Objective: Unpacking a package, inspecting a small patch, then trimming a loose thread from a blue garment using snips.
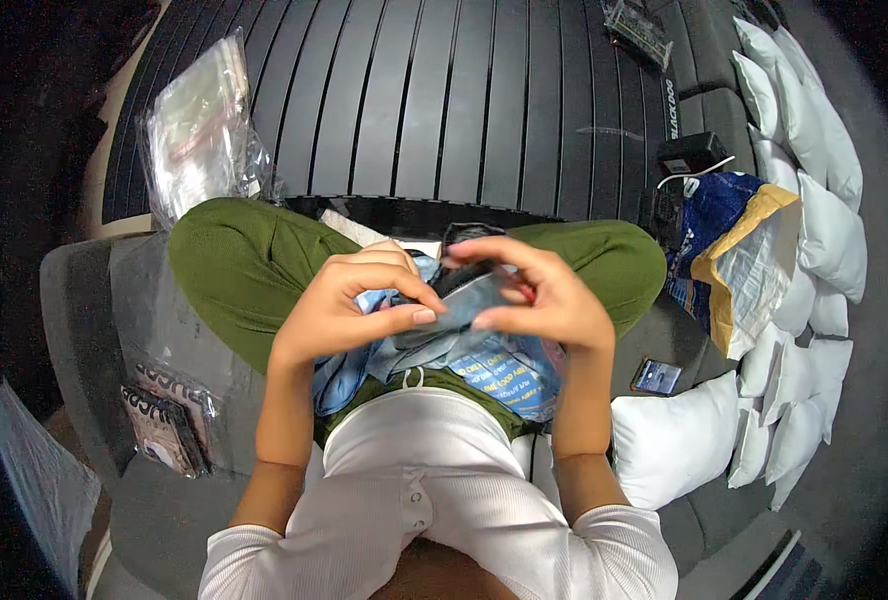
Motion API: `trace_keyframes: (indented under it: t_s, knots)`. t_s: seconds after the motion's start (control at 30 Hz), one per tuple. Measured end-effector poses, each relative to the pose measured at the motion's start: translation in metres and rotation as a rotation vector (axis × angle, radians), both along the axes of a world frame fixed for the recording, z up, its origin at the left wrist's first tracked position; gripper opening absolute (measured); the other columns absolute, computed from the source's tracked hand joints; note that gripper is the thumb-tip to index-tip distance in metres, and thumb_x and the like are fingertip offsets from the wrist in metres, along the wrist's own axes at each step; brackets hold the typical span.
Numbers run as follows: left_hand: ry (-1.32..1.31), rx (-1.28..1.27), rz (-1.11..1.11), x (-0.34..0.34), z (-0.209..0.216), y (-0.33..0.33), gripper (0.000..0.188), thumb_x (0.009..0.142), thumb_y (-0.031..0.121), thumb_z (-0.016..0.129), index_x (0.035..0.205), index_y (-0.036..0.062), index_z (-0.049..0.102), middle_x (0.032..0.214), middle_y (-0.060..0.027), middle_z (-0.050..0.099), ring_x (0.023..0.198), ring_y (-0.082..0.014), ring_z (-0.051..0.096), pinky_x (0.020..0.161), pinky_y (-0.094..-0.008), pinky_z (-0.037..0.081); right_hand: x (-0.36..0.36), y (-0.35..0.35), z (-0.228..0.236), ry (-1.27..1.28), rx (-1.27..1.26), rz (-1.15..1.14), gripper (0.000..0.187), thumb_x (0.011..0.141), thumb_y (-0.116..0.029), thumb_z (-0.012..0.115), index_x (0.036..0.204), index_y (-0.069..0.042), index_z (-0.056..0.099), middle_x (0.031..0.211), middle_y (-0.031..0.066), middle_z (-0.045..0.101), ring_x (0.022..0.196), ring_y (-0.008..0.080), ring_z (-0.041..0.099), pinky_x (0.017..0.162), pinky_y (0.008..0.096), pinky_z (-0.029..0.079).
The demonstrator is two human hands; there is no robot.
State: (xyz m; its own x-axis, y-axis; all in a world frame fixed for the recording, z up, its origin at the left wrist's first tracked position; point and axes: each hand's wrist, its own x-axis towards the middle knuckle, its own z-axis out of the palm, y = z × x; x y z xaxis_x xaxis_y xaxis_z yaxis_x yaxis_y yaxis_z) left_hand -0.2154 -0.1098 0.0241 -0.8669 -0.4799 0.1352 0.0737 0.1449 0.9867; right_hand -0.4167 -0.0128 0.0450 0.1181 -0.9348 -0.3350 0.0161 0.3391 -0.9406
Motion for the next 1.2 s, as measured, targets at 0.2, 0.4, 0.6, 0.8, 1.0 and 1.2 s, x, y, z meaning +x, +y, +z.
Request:
trace_keyframes:
  t_s: [0.2, 0.4, 0.6, 0.8, 1.0, 1.2]
  knots:
    - [0.001, 0.308, 0.012, -0.002, 0.0, 0.005, 0.017, 0.077, 0.01, 0.063, 0.09, -0.0005, 0.064, 0.08, -0.0047, 0.063, 0.072, -0.0081, 0.054, 0.067, -0.0211, 0.043, 0.014, 0.005, -0.004, 0.084, -0.072, 0.011, 0.027, 0.061, -0.006, 0.072, 0.083, 0.004, 0.059, 0.068, 0.0015, 0.052, 0.055, 0.0028, 0.04, 0.049, 0.0179, 0.029]
    - [-0.06, 0.228, -0.216, -0.004, -0.019, -0.002, 0.02, 0.081, 0.016, 0.059, 0.083, -0.003, 0.063, 0.077, -0.005, 0.06, 0.074, -0.0134, 0.054, 0.071, -0.026, 0.043, 0.005, 0.015, -0.002, -0.252, -0.084, -0.192, 0.017, 0.069, -0.012, 0.067, 0.072, -0.001, 0.055, 0.068, 0.0003, 0.051, 0.061, 0.0056, 0.045, 0.057, 0.0183, 0.035]
    - [0.111, 0.481, -0.33, 0.0, -0.022, 0.004, 0.018, 0.072, 0.01, 0.067, 0.075, -0.0074, 0.062, 0.074, -0.0121, 0.063, 0.065, -0.0106, 0.056, 0.055, -0.0239, 0.04, -0.006, 0.017, -0.016, -0.284, -0.094, -0.392, 0.029, 0.066, -0.023, 0.068, 0.068, -0.003, 0.048, 0.055, 0.0022, 0.046, 0.048, 0.0089, 0.043, 0.045, 0.0203, 0.033]
    - [-0.105, 0.611, -0.383, 0.003, -0.008, 0.004, 0.02, 0.081, 0.015, 0.061, 0.072, -0.0024, 0.06, 0.058, 0.0049, 0.046, 0.051, 0.0003, 0.034, 0.043, -0.0187, 0.026, -0.018, 0.018, -0.029, -0.295, -0.068, -0.384, 0.029, 0.07, -0.023, 0.066, 0.071, -0.004, 0.045, 0.059, 0.0013, 0.045, 0.048, 0.0081, 0.043, 0.046, 0.0216, 0.038]
    - [-0.24, 0.61, -0.756, 0.009, -0.022, 0.005, 0.039, 0.089, 0.02, 0.053, 0.056, 0.0031, 0.043, 0.053, 0.0084, 0.027, 0.051, -0.0017, 0.023, 0.043, -0.0226, 0.02, -0.03, 0.013, -0.039, -0.693, -0.17, -0.596, 0.018, 0.084, -0.019, 0.054, 0.08, -0.006, 0.042, 0.062, 0.0005, 0.044, 0.051, 0.0101, 0.049, 0.06, 0.0271, 0.05]
    - [-0.039, 0.677, -0.587, 0.011, -0.017, 0.003, 0.036, 0.091, 0.026, 0.049, 0.062, 0.0034, 0.049, 0.056, 0.0071, 0.04, 0.052, -0.0017, 0.035, 0.046, -0.0195, 0.032, -0.03, 0.011, -0.037, -0.311, -0.071, -0.582, 0.02, 0.084, -0.021, 0.055, 0.092, -0.004, 0.048, 0.075, 0.0015, 0.052, 0.044, 0.0027, 0.036, 0.041, 0.0157, 0.031]
